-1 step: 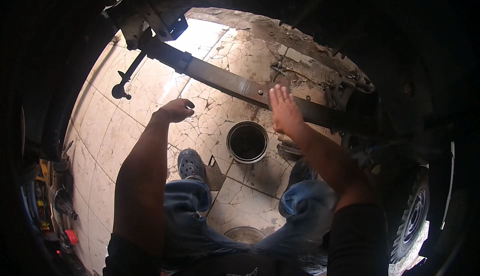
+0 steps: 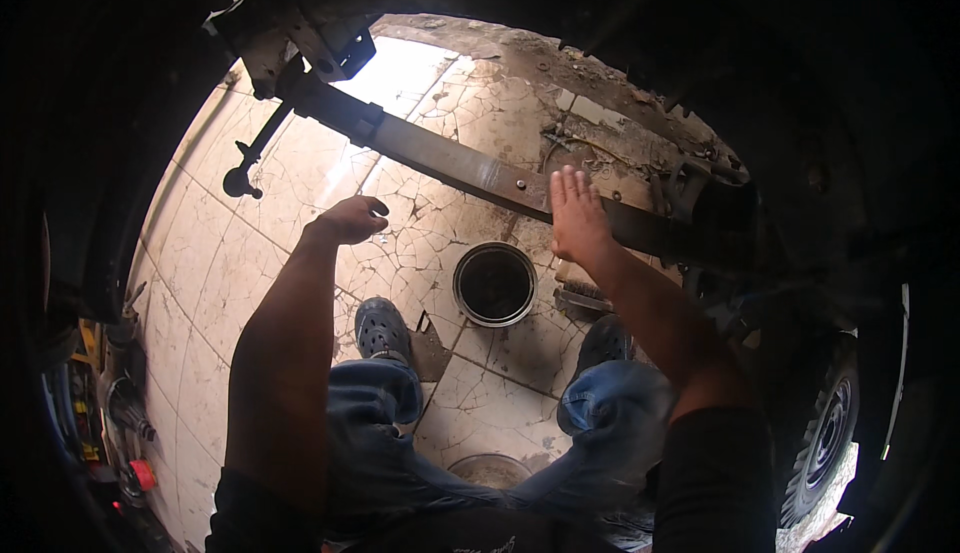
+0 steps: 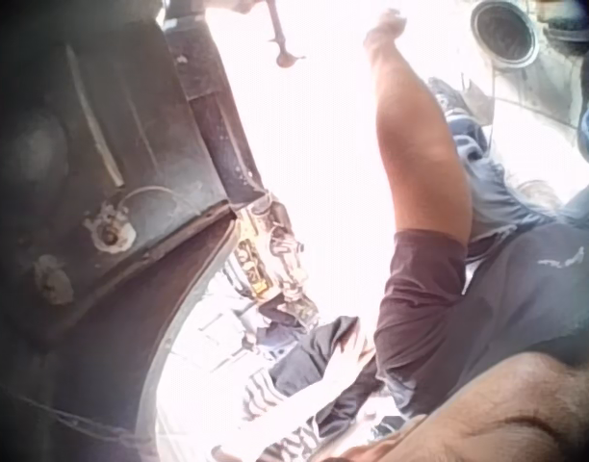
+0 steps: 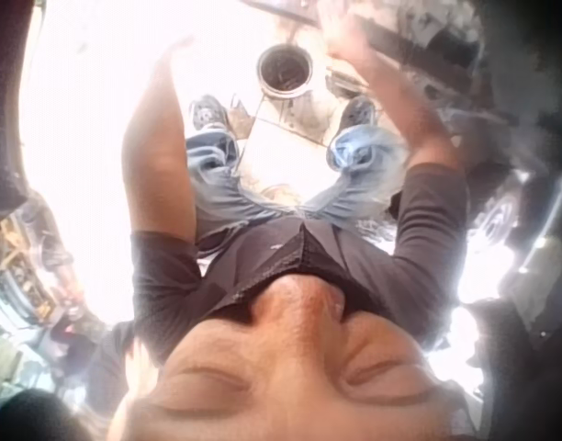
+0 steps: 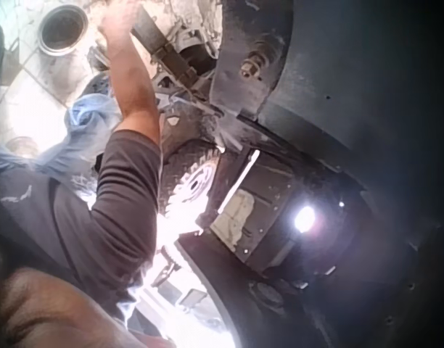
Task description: The person repeatedly rubs a long metal bar with both hands, moving along its length and focusing on specific sections. The bar is positioned horizontally under a vehicle chassis in a workshop setting.
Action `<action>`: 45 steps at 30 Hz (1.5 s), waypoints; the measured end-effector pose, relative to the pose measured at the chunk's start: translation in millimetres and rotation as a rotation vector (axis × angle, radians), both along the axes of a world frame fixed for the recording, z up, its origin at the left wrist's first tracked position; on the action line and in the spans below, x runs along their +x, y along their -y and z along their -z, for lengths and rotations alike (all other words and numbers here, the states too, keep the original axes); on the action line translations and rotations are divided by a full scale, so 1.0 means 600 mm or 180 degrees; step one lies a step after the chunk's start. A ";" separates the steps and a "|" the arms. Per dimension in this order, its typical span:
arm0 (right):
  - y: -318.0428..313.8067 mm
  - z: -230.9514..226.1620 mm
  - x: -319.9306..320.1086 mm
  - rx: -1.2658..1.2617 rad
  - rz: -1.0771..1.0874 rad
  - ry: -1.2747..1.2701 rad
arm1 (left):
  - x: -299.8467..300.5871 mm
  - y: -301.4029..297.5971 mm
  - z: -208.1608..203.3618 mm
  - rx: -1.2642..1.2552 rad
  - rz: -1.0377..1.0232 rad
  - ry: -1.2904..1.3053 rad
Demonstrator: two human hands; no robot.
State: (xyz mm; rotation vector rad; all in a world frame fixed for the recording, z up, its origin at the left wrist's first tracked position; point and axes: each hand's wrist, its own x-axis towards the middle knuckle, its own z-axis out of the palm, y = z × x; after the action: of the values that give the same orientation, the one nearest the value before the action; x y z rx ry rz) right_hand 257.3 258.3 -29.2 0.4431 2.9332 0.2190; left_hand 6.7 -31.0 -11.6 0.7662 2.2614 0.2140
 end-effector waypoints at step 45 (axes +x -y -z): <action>0.038 -0.003 0.003 -0.0259 -0.0212 -0.0030 | -0.007 -0.006 -0.004 -0.0026 0.0022 -0.0159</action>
State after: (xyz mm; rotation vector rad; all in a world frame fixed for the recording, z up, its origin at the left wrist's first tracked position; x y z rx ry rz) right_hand 259.3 235.3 -27.6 0.3357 2.9560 0.1055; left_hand 2.2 -27.4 -9.2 0.7829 2.3048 0.1841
